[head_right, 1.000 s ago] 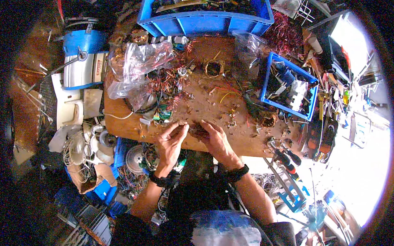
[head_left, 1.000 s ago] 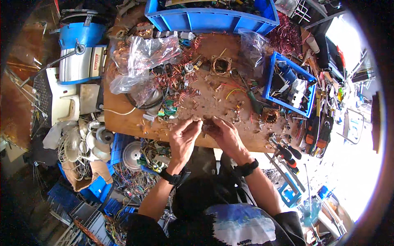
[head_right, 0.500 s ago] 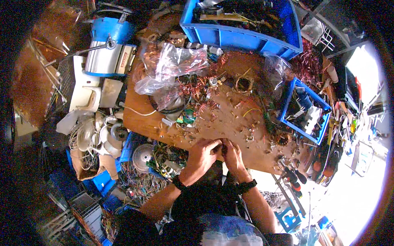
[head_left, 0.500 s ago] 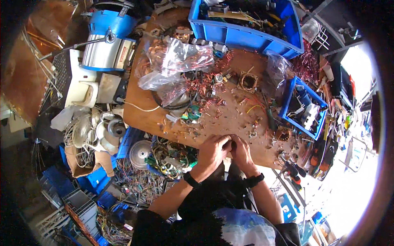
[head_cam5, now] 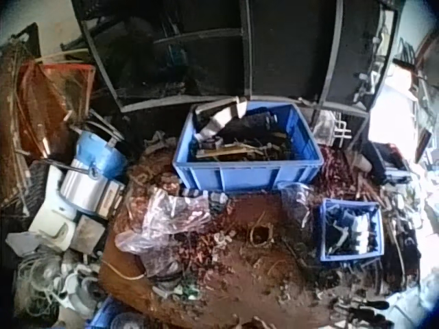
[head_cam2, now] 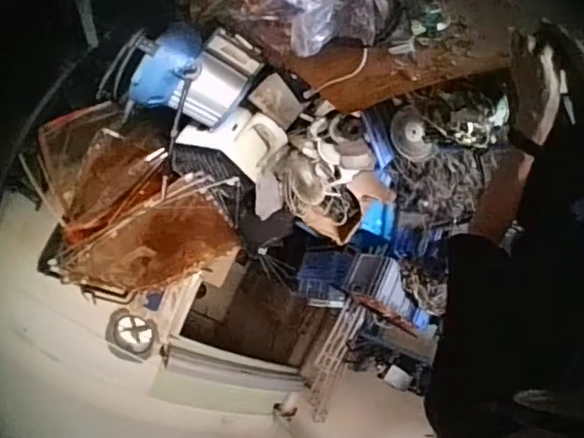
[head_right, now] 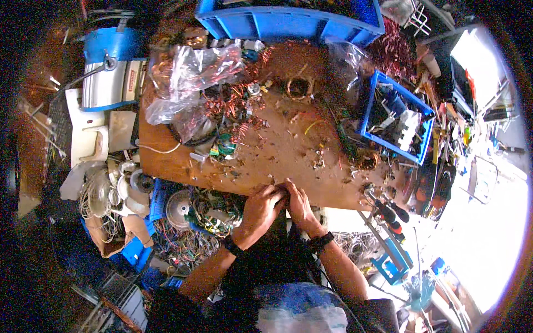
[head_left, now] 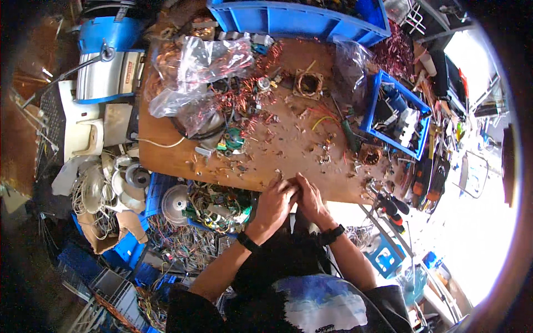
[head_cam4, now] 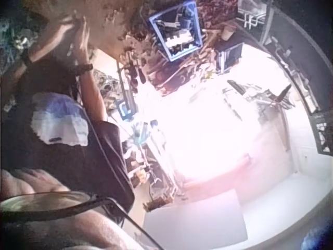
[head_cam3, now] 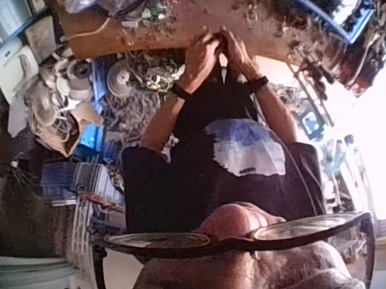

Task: The person disassembles a small motor component by hand, pulling apart the copper windings and separating the internal parts. They place the separated pieces onto a cluttered workbench filled with various electronic scraps and tools.

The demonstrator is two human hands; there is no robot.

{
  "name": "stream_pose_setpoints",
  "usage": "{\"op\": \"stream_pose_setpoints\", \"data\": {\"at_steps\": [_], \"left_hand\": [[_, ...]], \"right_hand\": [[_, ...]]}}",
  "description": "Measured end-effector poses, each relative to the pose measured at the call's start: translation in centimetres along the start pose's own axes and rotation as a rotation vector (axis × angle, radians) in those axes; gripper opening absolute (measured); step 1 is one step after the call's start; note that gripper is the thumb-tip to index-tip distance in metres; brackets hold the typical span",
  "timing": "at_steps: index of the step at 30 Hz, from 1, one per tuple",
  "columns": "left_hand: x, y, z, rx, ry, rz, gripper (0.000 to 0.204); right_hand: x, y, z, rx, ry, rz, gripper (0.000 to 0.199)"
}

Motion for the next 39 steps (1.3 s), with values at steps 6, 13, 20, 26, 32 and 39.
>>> {"op": "stream_pose_setpoints", "data": {"at_steps": [6, 13, 20, 26, 32, 39], "left_hand": [[0.5, 0.9, 1.8, -0.122, -0.117, 0.172, 0.021], [3.4, -11.3, 4.3, -0.158, 0.183, -0.157, 0.028], [6.8, -13.1, 5.6, 0.012, 0.044, -0.330, 0.026], [6.6, -10.8, 3.2, 0.162, 0.199, -0.222, 0.011], [4.0, -4.1, 2.8, -0.057, 0.056, -0.175, 0.015], [0.7, -0.2, 5.7, -0.029, -0.011, -0.105, 0.023]], "right_hand": [[0.7, 3.5, -3.1, 0.041, -0.022, 0.012, 0.054], [0.4, 4.7, -7.9, -0.123, 0.011, -0.117, 0.034], [-0.6, 3.8, -10.2, 0.087, 0.024, -0.058, 0.047], [-2.1, 3.0, -11.6, -0.524, 0.076, -0.364, 0.036], [-1.8, 1.6, -8.2, 0.077, -0.081, -0.030, 0.039], [-0.6, 2.9, -5.1, 0.084, -0.152, 0.070, 0.039]]}}
Point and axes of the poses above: each hand's wrist, its own x-axis towards the middle knuckle, its own z-axis out of the palm, y = z × x, the point moved 8 cm from there along x, towards the middle knuckle, and after that the axes turned 15 degrees about -y, right-handed, at the moved point
